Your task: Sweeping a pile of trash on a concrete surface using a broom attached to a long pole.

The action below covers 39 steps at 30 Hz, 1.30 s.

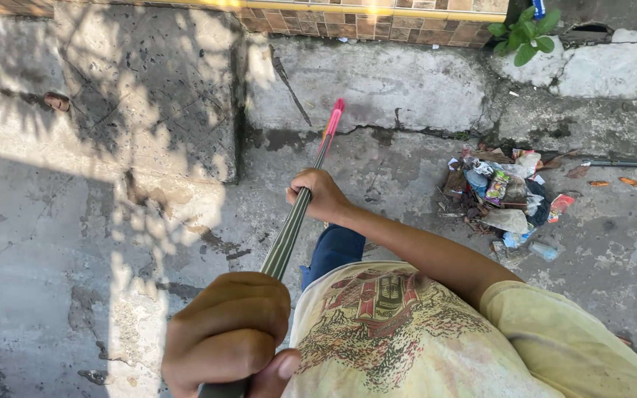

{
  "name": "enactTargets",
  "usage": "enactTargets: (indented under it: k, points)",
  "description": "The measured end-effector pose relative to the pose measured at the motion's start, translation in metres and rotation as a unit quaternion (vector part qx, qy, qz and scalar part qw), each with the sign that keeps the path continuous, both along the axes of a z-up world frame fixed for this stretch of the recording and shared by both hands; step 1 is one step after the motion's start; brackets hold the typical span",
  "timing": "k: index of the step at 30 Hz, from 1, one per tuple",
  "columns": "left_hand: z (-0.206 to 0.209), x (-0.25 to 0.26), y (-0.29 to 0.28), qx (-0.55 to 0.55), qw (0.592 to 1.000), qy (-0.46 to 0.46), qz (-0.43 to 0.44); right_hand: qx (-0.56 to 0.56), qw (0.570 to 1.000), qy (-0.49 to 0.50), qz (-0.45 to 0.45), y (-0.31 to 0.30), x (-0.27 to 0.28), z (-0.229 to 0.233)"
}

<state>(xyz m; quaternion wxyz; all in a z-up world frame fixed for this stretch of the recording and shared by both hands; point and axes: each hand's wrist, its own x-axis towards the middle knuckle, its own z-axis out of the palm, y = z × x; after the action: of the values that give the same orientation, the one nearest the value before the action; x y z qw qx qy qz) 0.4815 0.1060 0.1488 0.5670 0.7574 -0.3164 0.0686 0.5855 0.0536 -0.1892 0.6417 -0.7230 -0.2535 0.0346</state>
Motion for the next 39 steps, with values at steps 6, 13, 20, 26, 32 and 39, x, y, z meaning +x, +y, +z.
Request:
enactTargets:
  k: [6, 13, 20, 26, 32, 39]
  points:
    - [-0.030, 0.088, 0.065, 0.060, 0.996, 0.016, -0.067, 0.045, 0.998, 0.019, -0.039, 0.091, 0.088, -0.017]
    - [-0.089, 0.164, 0.101, 0.110, 0.972, 0.144, -0.147, 0.063, 0.990, 0.035, -0.123, 0.114, 0.120, -0.079]
    - [-0.032, 0.144, 0.126, -0.069, 0.976, 0.156, -0.137, -0.009, 0.983, 0.050, -0.176, 0.096, 0.074, -0.035]
    - [0.013, 0.133, 0.135, -0.072, 0.990, 0.115, -0.046, -0.020, 0.983, 0.007, -0.180, 0.109, 0.075, 0.010]
    - [-0.024, 0.137, 0.107, 0.040, 0.991, 0.063, -0.113, 0.028, 0.992, 0.059, -0.108, 0.106, 0.090, -0.019]
    - [-0.092, 0.141, 0.079, 0.000, 0.992, 0.079, -0.098, 0.032, 0.990, 0.128, -0.043, 0.051, 0.071, -0.078]
